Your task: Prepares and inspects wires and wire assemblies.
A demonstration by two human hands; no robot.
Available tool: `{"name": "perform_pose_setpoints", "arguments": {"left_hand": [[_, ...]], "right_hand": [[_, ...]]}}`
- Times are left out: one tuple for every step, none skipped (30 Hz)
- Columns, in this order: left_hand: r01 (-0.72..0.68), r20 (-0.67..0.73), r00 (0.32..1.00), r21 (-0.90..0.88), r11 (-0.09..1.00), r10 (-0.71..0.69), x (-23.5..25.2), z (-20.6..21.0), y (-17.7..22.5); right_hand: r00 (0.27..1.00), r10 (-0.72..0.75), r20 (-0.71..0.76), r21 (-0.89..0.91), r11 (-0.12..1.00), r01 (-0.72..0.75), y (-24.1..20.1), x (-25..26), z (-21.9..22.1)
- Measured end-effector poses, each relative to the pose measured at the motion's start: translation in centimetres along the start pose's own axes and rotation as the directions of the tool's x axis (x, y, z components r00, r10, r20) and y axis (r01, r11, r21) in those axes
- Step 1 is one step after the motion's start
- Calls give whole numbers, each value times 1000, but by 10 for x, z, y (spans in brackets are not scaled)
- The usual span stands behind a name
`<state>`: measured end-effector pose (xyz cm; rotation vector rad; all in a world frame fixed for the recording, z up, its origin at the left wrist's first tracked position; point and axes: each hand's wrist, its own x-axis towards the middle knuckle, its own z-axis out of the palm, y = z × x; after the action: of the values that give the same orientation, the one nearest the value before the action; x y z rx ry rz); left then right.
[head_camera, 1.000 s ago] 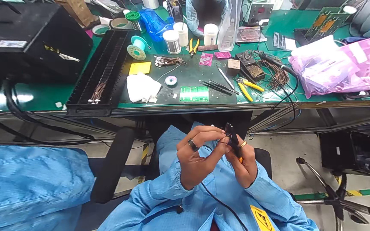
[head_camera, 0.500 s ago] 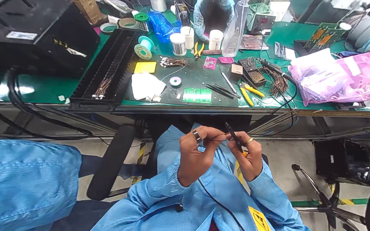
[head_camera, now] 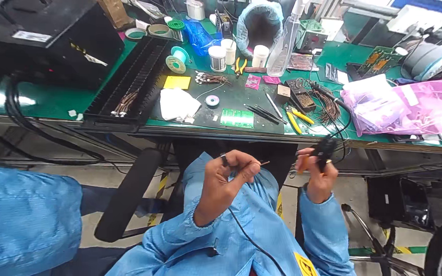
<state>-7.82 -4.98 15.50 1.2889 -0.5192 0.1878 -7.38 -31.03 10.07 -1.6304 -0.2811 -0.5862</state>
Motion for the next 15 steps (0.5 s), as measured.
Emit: {"name": "perform_pose_setpoints", "arguments": {"left_hand": [[39,71,997,-48,998,-35,3,0,1],[78,140,988,-99,992,-64,5,-1,2],[116,206,975,-159,980,-82,6,-4,2],[152,265,960,-227,962,-89,7,-8,2],[187,317,944,-286,940,-92,7,-12,1],[220,355,930,-329,918,-95,7,-15,1],[245,375,921,-356,902,-102,7,-17,1],[263,383,917,-374,889,-110,7,-18,2],[281,386,914,-385,879,-124,6,-18,2],[300,388,911,-396,868,-139,6,-17,2],[319,391,908,-404,857,-154,6,-16,2],[335,395,903,-407,850,-167,5,-14,1],[346,396,901,-405,847,-178,5,-12,1],[351,397,899,-395,849,-187,6,-10,1],[356,398,896,-383,853,-195,6,-8,1]], "right_hand": [[997,-31,65,-27,999,33,1,-4,10],[992,-55,114,-44,997,61,3,-8,20],[986,-70,154,-43,996,78,4,-10,27],[980,-79,183,-33,996,86,5,-11,32],[976,-79,204,-21,996,85,6,-13,35],[972,-75,223,-7,997,78,6,-15,38],[968,-70,241,9,997,70,5,-16,39],[965,-66,255,21,998,63,3,-17,41],[961,-61,269,28,998,56,0,-19,42],[957,-58,284,32,998,51,-4,-21,43],[952,-55,302,33,998,47,-9,-23,45],[947,-51,317,33,999,42,-15,-26,48],[943,-47,330,35,999,37,-21,-28,50],[939,-45,341,41,999,33,-27,-31,53],[935,-44,351,42,999,32,-33,-33,56]]}}
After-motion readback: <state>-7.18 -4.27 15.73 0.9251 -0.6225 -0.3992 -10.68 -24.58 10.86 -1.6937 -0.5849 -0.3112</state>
